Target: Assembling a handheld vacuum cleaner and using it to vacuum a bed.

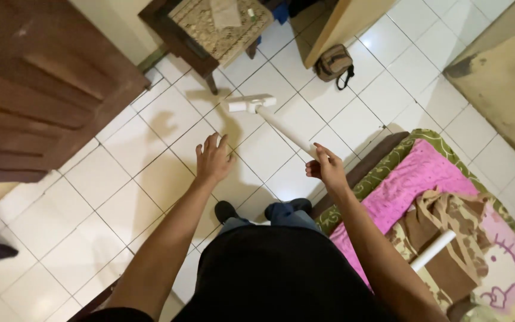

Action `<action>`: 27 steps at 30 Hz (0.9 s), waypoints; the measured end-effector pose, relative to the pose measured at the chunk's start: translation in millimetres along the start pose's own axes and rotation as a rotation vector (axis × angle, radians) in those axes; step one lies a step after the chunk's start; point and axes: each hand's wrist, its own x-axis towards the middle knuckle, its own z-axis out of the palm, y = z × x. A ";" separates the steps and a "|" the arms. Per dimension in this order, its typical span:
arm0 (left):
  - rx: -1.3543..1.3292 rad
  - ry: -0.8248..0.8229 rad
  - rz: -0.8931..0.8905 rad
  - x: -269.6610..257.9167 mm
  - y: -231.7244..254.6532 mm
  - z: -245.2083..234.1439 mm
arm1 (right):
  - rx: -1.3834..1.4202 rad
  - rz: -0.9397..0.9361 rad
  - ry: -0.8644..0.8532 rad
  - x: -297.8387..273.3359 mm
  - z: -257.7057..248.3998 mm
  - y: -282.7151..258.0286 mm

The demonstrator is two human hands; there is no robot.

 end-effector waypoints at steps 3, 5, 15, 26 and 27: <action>-0.017 0.025 -0.021 -17.1 -51.1 10.0 | -0.040 0.021 -0.017 3.6 31.1 0.4; -0.056 0.000 -0.081 -41.2 -74.2 8.6 | -0.044 -0.010 -0.048 -6.4 43.2 -2.1; 0.098 -0.096 -0.071 -31.4 -177.1 -55.9 | -0.017 -0.087 -0.187 57.7 114.8 -41.3; -0.068 -0.018 -0.300 75.5 -224.6 -91.8 | -0.005 -0.111 -0.270 237.7 205.7 -105.9; -0.087 0.001 -0.296 85.0 -223.8 -90.0 | -0.017 -0.067 -0.271 249.3 207.6 -107.8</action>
